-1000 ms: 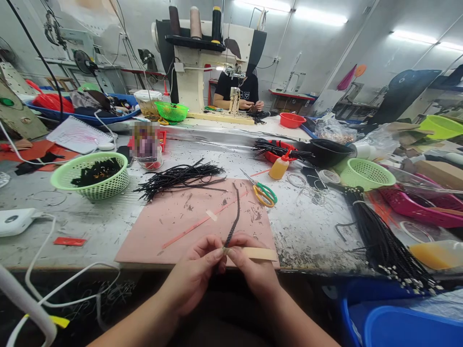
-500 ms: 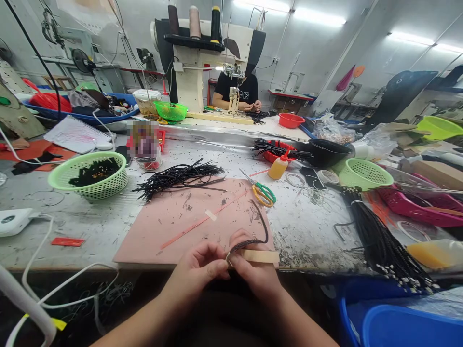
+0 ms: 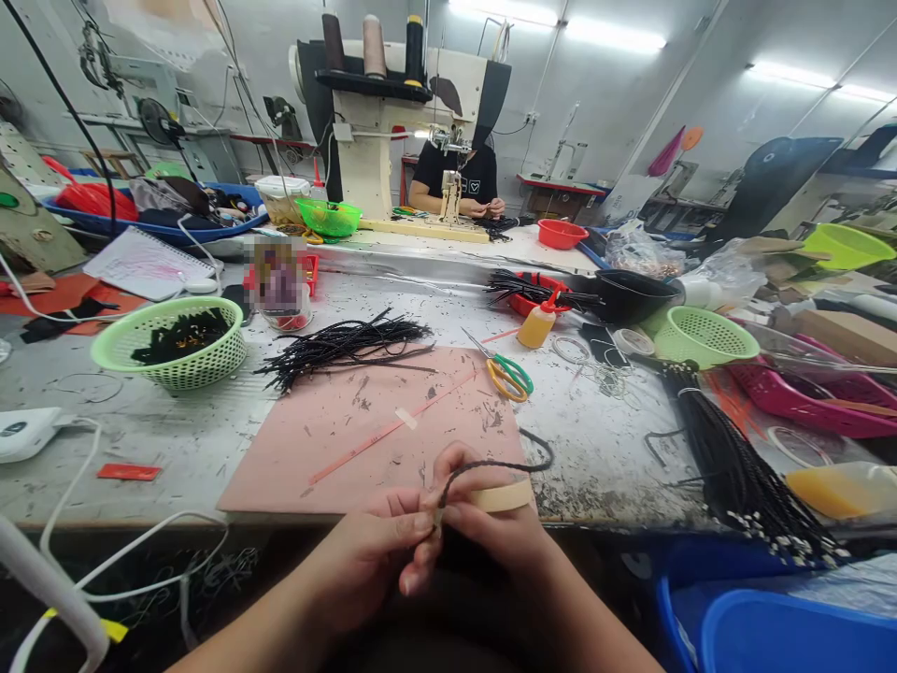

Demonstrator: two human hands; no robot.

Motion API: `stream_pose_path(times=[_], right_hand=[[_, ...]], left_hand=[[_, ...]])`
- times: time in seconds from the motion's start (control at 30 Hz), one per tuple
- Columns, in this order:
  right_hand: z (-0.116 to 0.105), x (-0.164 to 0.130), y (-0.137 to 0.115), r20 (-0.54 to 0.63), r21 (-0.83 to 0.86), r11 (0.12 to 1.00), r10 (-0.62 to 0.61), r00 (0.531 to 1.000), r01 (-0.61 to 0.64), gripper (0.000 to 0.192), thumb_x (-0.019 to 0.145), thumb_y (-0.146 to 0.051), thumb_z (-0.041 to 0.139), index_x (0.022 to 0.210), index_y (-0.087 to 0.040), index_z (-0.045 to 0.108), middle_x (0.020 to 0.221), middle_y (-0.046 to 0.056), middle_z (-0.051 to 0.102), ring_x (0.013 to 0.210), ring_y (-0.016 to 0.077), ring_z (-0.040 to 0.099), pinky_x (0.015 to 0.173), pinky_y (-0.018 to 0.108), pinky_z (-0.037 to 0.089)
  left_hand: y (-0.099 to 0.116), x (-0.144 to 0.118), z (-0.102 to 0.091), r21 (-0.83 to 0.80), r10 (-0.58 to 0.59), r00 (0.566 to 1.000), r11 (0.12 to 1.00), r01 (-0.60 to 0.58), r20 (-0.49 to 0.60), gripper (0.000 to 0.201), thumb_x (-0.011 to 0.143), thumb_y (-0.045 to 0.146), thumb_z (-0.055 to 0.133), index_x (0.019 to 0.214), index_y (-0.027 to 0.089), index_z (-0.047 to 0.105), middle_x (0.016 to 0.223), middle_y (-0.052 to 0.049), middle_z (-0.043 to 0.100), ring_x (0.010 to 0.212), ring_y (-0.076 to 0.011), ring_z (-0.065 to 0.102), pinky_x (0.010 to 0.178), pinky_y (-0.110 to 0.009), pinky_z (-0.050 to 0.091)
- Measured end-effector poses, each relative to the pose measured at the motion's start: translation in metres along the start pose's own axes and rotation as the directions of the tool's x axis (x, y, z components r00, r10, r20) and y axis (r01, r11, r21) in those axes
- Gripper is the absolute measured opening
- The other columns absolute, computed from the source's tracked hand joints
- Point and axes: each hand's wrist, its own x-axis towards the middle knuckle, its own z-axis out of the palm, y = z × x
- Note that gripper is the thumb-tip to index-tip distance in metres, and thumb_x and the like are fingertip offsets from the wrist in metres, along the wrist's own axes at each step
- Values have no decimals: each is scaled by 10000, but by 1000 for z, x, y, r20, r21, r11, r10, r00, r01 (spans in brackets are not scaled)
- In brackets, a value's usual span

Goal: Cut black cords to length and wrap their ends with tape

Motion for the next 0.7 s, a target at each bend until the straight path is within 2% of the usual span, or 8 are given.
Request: stream_pose_path(times=[0.1, 0.17, 0.3, 0.37, 0.43, 0.6, 0.7], right_hand=[[-1, -1, -2, 41, 14, 1000, 12, 999, -13, 69, 740, -231, 580, 762, -222, 644, 782, 29, 521, 739, 156, 495, 659, 298, 426], [0, -1, -4, 35, 8, 1000, 21, 999, -21, 47, 732, -230, 583, 751, -211, 621, 799, 26, 504, 701, 142, 487, 637, 287, 417], [3, -1, -4, -67, -85, 995, 39, 997, -44, 48, 731, -208, 574, 686, -199, 563, 763, 16, 484, 701, 144, 485, 643, 283, 407], [5, 0, -3, -117, -128, 989, 57, 991, -72, 81, 732, -193, 572, 656, -200, 542, 746, 9, 482, 705, 143, 489, 660, 284, 406], [6, 0, -1, -128, -144, 987, 54, 990, -72, 72, 732, -192, 575, 666, -204, 548, 749, 7, 486, 714, 143, 494, 667, 283, 408], [5, 1, 1, -72, -135, 991, -13, 997, 3, 66, 752, -266, 565, 753, -207, 597, 762, 19, 506, 752, 156, 507, 656, 282, 419], [4, 1, 0, -71, -169, 986, -15, 997, 3, 69, 764, -261, 552, 760, -203, 590, 774, 20, 508, 756, 152, 514, 662, 277, 425]], left_hand=[[-2, 0, -1, -14, -36, 999, 999, 37, 7, 216, 592, 288, 713, 577, 126, 572, 420, 42, 463, 308, -21, 317, 371, -192, 176], [-4, 1, -2, 38, -12, 999, 999, 13, -35, 229, 603, 305, 708, 565, 127, 569, 416, 36, 483, 312, -26, 338, 370, -187, 194], [-5, 2, -5, 203, 170, 973, 970, -137, -157, 213, 607, 332, 714, 618, 146, 611, 527, -2, 602, 457, -93, 515, 474, -203, 364], [-5, 1, -6, 284, 244, 952, 941, -187, -182, 202, 603, 328, 720, 635, 150, 630, 559, -8, 622, 520, -119, 548, 542, -229, 409], [-5, 0, -6, 314, 270, 943, 928, -201, -195, 204, 609, 334, 714, 620, 147, 635, 542, -8, 614, 517, -122, 542, 542, -236, 415], [-5, 1, -3, 146, 176, 969, 978, -151, -174, 211, 597, 328, 712, 594, 139, 620, 504, -5, 586, 459, -100, 503, 475, -219, 395], [-5, 2, -3, 95, 160, 971, 985, -144, -180, 202, 580, 306, 721, 588, 134, 615, 490, -3, 571, 453, -91, 491, 459, -204, 384]])
